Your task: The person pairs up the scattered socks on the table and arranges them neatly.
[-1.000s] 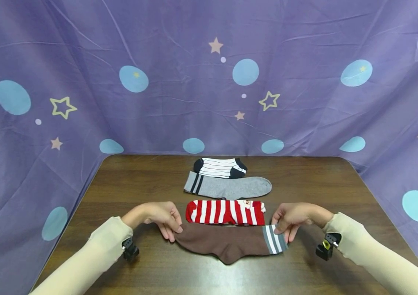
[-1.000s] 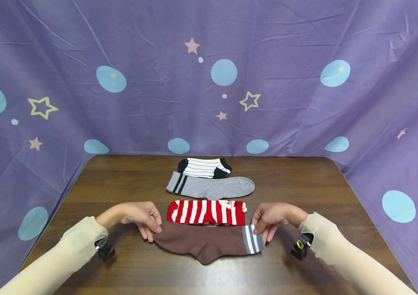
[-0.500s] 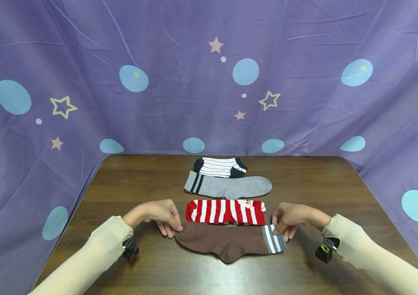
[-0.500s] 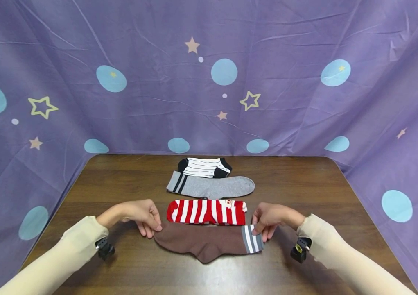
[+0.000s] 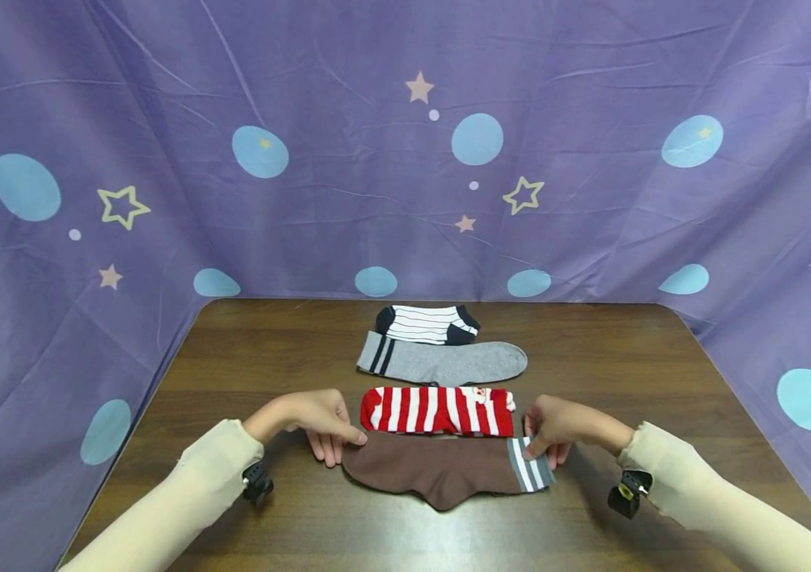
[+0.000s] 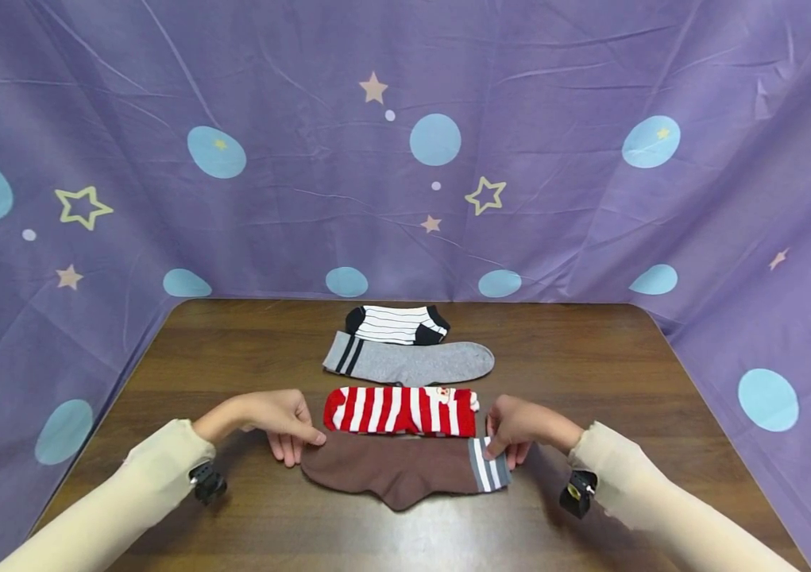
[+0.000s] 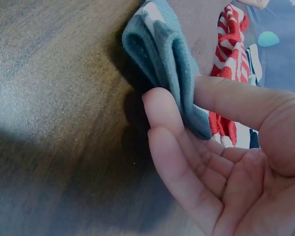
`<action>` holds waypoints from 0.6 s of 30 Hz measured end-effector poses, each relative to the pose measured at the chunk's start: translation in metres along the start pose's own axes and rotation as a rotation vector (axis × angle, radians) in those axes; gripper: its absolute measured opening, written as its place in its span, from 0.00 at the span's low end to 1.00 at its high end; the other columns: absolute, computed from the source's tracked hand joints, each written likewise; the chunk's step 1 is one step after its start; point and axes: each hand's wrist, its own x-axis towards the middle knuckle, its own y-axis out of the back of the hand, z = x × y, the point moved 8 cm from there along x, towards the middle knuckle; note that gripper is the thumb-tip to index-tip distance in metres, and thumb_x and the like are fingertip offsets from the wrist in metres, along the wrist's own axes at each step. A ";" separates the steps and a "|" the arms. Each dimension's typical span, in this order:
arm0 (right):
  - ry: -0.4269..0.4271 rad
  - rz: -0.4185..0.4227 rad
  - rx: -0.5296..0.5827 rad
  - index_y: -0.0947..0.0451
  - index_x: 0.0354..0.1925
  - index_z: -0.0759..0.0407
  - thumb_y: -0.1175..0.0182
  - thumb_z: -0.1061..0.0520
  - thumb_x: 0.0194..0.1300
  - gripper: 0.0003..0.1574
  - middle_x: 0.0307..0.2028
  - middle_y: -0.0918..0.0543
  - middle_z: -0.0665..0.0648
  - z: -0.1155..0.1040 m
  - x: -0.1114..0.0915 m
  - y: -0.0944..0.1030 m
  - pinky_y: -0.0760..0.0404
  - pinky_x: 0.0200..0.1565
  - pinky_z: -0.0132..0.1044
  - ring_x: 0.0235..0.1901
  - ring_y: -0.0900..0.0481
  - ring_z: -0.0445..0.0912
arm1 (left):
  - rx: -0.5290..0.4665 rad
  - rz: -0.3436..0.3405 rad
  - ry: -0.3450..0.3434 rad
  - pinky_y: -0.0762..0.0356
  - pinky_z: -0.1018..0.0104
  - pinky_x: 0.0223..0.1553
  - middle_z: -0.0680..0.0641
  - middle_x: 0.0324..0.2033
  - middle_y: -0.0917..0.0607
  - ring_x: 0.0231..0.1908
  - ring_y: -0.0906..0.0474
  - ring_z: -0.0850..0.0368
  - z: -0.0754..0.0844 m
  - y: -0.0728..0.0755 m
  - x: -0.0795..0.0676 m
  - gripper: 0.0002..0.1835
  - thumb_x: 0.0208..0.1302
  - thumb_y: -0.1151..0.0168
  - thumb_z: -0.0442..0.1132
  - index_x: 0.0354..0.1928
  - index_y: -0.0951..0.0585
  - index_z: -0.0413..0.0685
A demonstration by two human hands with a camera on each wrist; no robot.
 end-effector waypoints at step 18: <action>-0.068 0.102 -0.106 0.21 0.24 0.61 0.19 0.57 0.50 0.18 0.16 0.18 0.55 0.003 -0.002 0.004 0.18 0.21 0.34 0.14 0.21 0.41 | 0.099 0.153 0.018 0.20 0.72 0.17 0.45 0.14 0.15 0.13 0.21 0.64 0.010 -0.003 -0.002 0.07 0.55 0.26 0.30 0.22 0.14 0.39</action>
